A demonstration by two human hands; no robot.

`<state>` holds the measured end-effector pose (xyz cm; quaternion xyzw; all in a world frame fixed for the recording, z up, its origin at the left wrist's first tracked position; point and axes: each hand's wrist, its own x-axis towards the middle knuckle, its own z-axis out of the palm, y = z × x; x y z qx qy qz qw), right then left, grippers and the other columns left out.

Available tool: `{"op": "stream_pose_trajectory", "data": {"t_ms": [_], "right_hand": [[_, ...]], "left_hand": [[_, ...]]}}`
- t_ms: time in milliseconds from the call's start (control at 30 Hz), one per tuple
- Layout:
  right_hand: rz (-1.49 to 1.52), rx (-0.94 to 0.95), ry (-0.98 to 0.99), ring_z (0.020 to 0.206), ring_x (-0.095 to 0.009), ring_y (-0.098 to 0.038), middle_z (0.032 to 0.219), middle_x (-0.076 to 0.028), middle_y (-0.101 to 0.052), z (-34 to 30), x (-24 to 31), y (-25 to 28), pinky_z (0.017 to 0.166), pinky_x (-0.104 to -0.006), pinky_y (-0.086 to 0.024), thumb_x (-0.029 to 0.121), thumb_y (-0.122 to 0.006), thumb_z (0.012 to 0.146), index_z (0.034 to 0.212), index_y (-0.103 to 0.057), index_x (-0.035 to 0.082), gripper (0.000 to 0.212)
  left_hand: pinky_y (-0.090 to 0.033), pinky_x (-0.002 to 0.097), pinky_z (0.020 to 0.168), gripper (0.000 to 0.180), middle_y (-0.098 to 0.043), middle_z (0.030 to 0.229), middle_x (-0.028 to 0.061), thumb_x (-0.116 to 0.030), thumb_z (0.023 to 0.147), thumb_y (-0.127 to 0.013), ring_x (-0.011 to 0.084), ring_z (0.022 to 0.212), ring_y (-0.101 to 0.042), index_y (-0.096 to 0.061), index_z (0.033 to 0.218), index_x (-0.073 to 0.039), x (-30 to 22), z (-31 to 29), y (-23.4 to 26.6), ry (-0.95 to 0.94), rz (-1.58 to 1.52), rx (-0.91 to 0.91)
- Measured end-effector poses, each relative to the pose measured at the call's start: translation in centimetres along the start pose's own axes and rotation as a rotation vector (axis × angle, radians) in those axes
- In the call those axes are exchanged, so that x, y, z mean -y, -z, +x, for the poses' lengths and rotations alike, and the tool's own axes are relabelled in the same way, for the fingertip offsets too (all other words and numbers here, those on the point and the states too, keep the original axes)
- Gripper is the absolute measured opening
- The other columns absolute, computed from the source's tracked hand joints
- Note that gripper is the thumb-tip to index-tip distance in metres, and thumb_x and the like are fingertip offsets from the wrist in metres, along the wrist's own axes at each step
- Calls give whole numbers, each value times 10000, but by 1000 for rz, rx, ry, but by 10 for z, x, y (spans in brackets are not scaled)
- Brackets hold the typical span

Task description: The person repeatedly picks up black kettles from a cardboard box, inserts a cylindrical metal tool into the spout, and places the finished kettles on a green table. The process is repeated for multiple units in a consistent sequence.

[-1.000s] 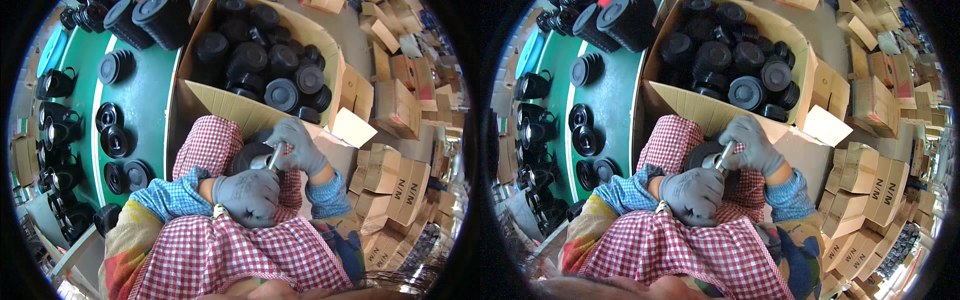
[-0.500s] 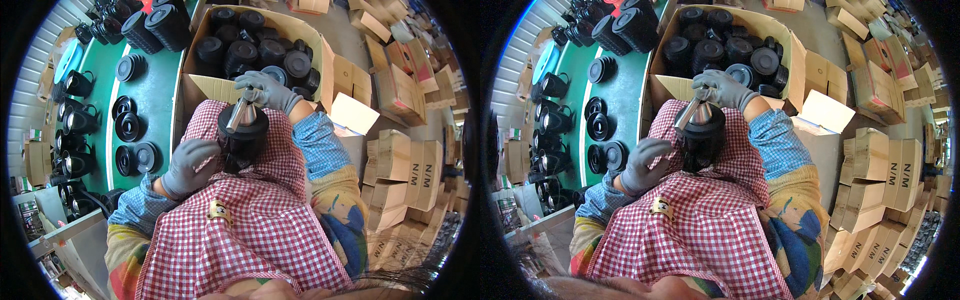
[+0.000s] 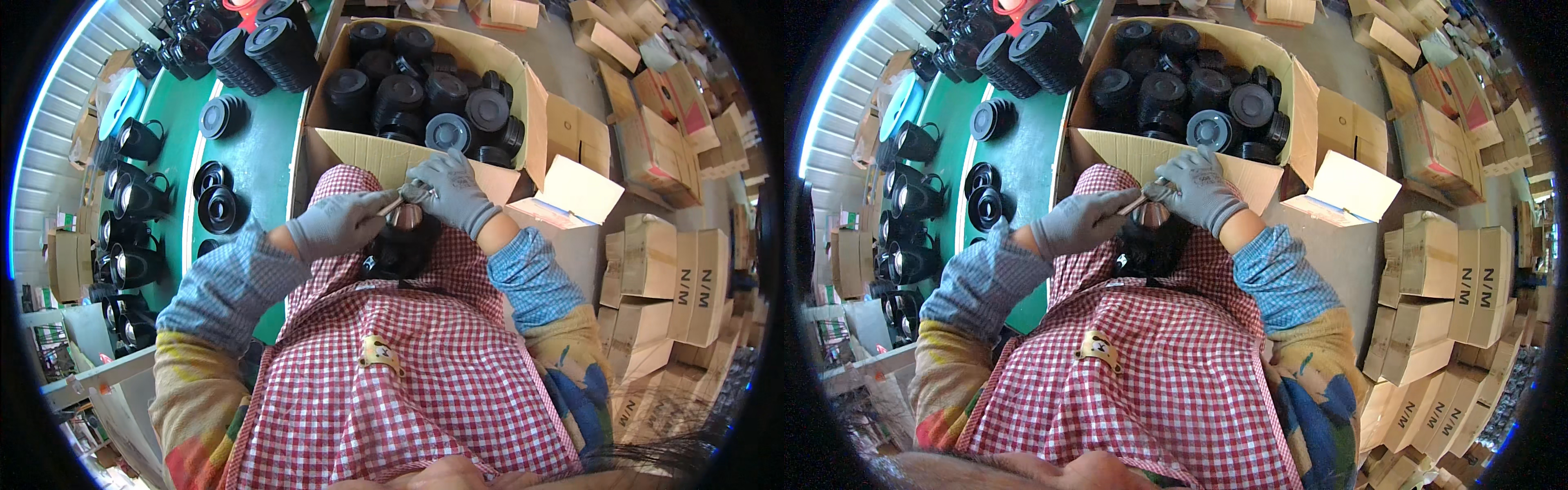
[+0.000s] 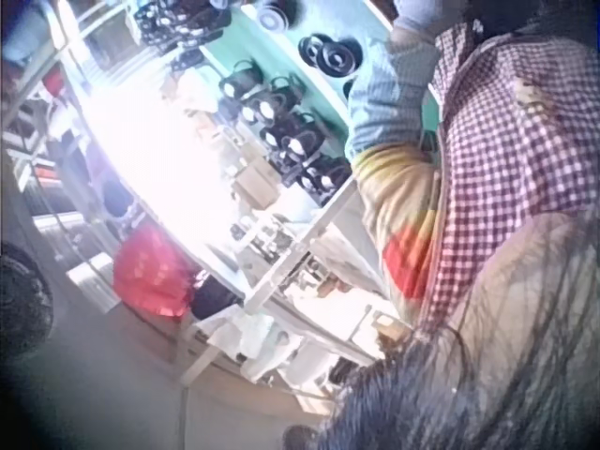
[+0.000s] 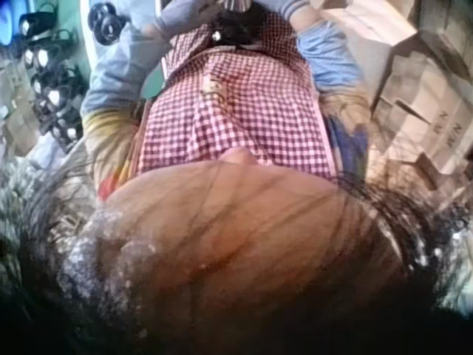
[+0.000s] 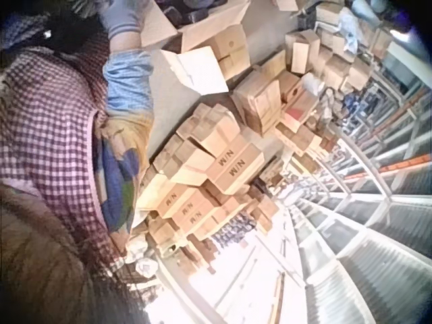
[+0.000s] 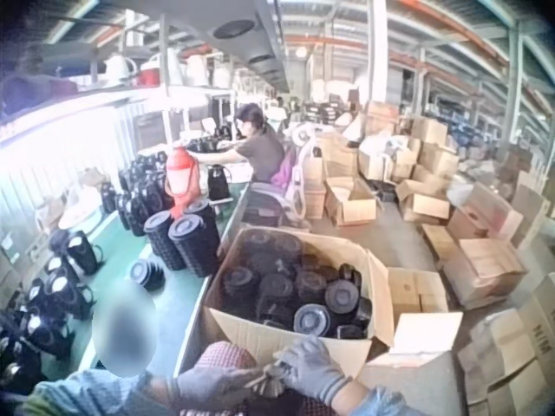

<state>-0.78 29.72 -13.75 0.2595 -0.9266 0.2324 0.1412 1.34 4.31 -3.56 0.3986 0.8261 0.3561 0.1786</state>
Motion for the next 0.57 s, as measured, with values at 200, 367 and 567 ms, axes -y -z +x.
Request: {"op": "stream_pose_trajectory", "data": {"t_ms": [200,367,567], "right_hand": [[95,614,311,946,-327,-625,919,-129,-720,64,-19,42,967,-473,-404,775,-496,880,908,-754,140,686],[260,730,87,815,-380,-672,840,-162,-695,72,-27,21,711,-476,-499,772,-519,870,814,-692,90,706],[118,661,-156,862,-376,-700,852,-191,-720,65,-15,28,771,-477,-525,797,-488,870,818,-710,81,751]], "left_hand": [[-562,425,739,472,-679,963,211,-151,978,-556,338,856,-702,-438,1411,-7,-32,25,2,572,-263,230],[-541,397,804,383,-666,935,166,-303,1086,-452,241,876,-676,-573,1283,3,-12,49,-6,720,-111,143],[-538,387,849,401,-684,991,166,-336,1085,-462,255,911,-674,-575,1347,-54,33,59,20,517,-220,305]]}}
